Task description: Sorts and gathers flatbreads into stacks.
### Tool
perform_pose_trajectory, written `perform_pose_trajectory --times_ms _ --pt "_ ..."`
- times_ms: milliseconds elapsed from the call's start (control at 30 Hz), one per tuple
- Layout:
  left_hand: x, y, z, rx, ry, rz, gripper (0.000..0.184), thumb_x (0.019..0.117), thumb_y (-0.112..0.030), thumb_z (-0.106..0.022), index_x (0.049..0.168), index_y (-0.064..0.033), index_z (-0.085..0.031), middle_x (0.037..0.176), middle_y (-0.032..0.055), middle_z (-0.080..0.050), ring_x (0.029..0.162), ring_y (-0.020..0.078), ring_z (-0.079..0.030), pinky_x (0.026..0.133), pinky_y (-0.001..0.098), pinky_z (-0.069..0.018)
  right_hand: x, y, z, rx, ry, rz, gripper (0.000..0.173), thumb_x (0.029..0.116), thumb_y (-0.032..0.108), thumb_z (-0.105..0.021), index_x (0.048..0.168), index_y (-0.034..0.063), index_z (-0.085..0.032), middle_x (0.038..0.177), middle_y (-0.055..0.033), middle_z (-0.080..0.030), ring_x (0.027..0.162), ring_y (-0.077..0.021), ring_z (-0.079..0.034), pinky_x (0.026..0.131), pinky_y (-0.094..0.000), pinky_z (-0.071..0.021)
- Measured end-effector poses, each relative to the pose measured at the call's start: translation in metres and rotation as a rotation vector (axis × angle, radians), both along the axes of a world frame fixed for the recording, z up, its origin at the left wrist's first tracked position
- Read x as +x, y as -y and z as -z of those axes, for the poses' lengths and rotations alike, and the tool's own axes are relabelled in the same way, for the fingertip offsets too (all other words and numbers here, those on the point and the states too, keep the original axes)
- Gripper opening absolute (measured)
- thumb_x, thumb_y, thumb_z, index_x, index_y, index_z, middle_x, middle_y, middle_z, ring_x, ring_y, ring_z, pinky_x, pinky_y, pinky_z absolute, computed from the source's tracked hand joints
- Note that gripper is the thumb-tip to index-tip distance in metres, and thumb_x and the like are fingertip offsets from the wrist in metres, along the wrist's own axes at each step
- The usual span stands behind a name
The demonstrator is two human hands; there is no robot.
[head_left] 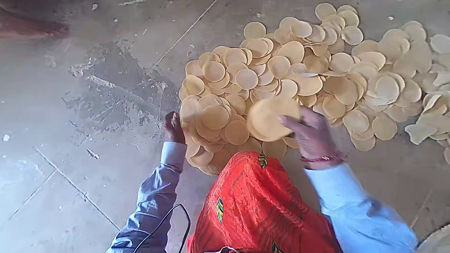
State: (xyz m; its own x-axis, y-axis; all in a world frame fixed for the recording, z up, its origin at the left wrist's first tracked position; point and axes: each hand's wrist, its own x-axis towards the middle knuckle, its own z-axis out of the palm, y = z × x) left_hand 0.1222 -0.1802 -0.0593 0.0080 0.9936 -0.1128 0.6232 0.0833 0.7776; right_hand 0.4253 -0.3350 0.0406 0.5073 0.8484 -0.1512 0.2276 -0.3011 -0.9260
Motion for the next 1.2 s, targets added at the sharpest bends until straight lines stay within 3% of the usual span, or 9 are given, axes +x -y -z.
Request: perform_pose_trajectory --times_ms 200,467,667,767,833,900,1000,1100,1200 --pt "0.003 -0.048 0.002 -0.508 0.163 -0.105 0.083 0.108 -0.063 -0.023 0.143 0.0089 -0.047 0.137 0.0321 -0.055 0.118 0.0399 -0.061 0.101 0.0548 -0.0485 -0.002 -0.024 0.029 -0.091 -0.15 0.16 0.041 0.0987 0.011 -0.066 0.135 -0.0033 -0.056 0.122 -0.0164 -0.067 0.098 -0.0187 -0.071 0.082 -0.0346 -0.061" --pt "0.005 -0.075 0.013 -0.551 0.029 -0.11 0.071 0.0959 -0.062 -0.062 0.124 0.0025 -0.06 0.102 0.0147 -0.063 0.075 0.0173 -0.059 0.074 0.0391 -0.0535 0.051 0.081 0.089 -0.503 -0.167 0.578 0.04 0.1043 0.023 -0.061 0.133 -0.0035 -0.056 0.117 -0.019 -0.064 0.093 -0.0214 -0.065 0.084 -0.038 -0.0555" --pt "0.014 -0.087 0.014 -0.574 -0.197 -0.056 0.089 0.0873 -0.062 -0.073 0.137 0.0087 -0.054 0.127 0.0319 -0.061 0.114 0.0423 -0.063 0.098 0.0609 -0.0491 0.038 0.038 0.103 -0.432 -0.351 0.621 0.034 0.1046 0.034 -0.06 0.119 0.0024 -0.064 0.087 -0.0077 -0.068 0.068 -0.0151 -0.067 0.063 -0.0321 -0.0584" --pt "0.015 -0.087 0.007 -0.509 -0.295 0.075 0.077 0.0903 -0.055 -0.075 0.12 0.0142 -0.061 0.121 0.0366 -0.062 0.112 0.0484 -0.062 0.098 0.0664 -0.0459 0.022 0.049 0.093 -0.575 -0.228 0.425 0.041 0.1058 0.032 -0.059 0.126 -0.0035 -0.061 0.105 -0.0156 -0.07 0.089 -0.0213 -0.07 0.079 -0.0381 -0.0583" --pt "0.01 -0.086 0.008 -0.448 -0.245 0.129 0.065 0.0912 -0.05 -0.076 0.11 0.0112 -0.065 0.111 0.0333 -0.066 0.102 0.0449 -0.066 0.092 0.0655 -0.0497 0.011 0.058 0.095 -0.626 0.067 0.177 0.04 0.1024 0.029 -0.064 0.121 -0.0063 -0.067 0.112 -0.0237 -0.069 0.103 -0.0332 -0.067 0.094 -0.0524 -0.0514" --pt "0.006 -0.083 0.009 -0.486 -0.126 0.091 0.06 0.092 -0.046 -0.077 0.116 0.0067 -0.063 0.111 0.0273 -0.065 0.094 0.0354 -0.066 0.085 0.0572 -0.0537 -0.001 0.053 0.092 -0.594 0.174 0.008 0.043 0.1005 0.031 -0.067 0.12 -0.0068 -0.066 0.113 -0.0268 -0.068 0.105 -0.0391 -0.066 0.096 -0.0587 -0.049" --pt "0.005 -0.086 0.009 -0.621 0.088 -0.084 0.064 0.0928 -0.044 -0.075 0.134 0.0012 -0.056 0.118 0.0216 -0.063 0.097 0.0285 -0.064 0.084 0.0475 -0.0553 -0.008 0.031 0.094 -0.492 0.051 0.028 0.033 0.1025 0.027 -0.066 0.11 -0.0041 -0.068 0.096 -0.0172 -0.068 0.084 -0.0233 -0.064 0.082 -0.0444 -0.053" --pt "-0.006 -0.095 0.025 -0.714 0.35 -0.221 0.069 0.0902 -0.047 -0.077 0.135 0.0006 -0.056 0.116 0.0205 -0.069 0.102 0.0292 -0.069 0.086 0.0472 -0.0595 -0.007 0.028 0.096 -0.451 0.013 0.054 0.033 0.1025 0.023 -0.065 0.116 -0.0068 -0.067 0.099 -0.0203 -0.068 0.086 -0.0237 -0.064 0.083 -0.043 -0.0531" --pt "-0.005 -0.095 0.02 -0.9 0.481 -0.086 0.066 0.1015 -0.061 -0.048 0.135 -0.0051 -0.056 0.121 0.0165 -0.067 0.107 0.0276 -0.068 0.091 0.0474 -0.0571 -0.009 0.03 0.088 -0.48 -0.153 0.156 0.03 0.1052 0.02 -0.061 0.12 -0.0056 -0.064 0.106 -0.0163 -0.068 0.089 -0.0161 -0.066 0.082 -0.0329 -0.0557"
